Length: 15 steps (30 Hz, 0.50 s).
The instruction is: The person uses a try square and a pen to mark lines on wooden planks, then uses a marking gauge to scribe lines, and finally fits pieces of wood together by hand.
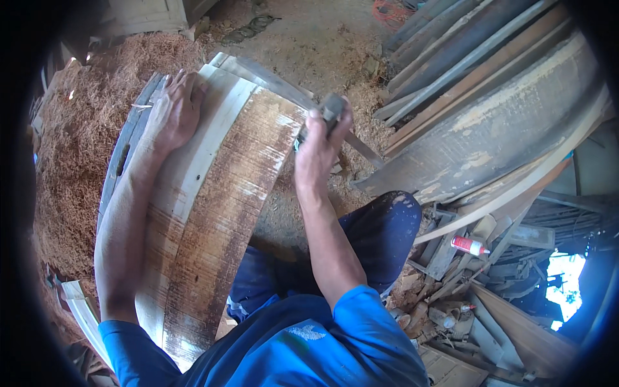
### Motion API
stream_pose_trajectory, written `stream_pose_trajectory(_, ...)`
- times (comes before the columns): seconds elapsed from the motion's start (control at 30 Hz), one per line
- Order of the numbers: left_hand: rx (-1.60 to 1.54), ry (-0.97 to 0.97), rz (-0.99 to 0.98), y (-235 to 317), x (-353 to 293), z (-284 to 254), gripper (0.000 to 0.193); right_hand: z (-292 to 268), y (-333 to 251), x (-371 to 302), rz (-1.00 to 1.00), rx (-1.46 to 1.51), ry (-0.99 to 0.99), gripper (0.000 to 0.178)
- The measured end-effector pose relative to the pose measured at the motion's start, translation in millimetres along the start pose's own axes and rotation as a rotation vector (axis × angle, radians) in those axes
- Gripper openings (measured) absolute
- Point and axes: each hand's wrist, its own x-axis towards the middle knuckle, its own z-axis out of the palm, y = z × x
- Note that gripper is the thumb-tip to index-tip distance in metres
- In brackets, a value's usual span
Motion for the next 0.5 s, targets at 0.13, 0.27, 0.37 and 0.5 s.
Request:
stream_pose_trajectory(0.13,0.049,0.148,0.105,-5.4,-0.6,4.9,0.03,-6.6,-12.3,-25.2,0.04,0.138,-0.02,0.069)
stream_pose_trajectory(0.27,-0.027,0.123,0.094,-0.6,-5.9,2.3,0.028,-4.9,-13.0,-40.4,0.018,-0.008,-0.061,0.068)
stream_pose_trajectory(0.37,-0.245,-0.033,-0.021,-4.8,-7.1,-2.4,0.027,2.8,-18.3,-18.6,0.044,-0.124,-0.074,0.072)
stream_pose_trajectory(0.5,0.028,0.023,0.024,9.7,-0.4,-2.5,0.033,5.6,4.3,11.4,0.034,0.029,0.011,0.073)
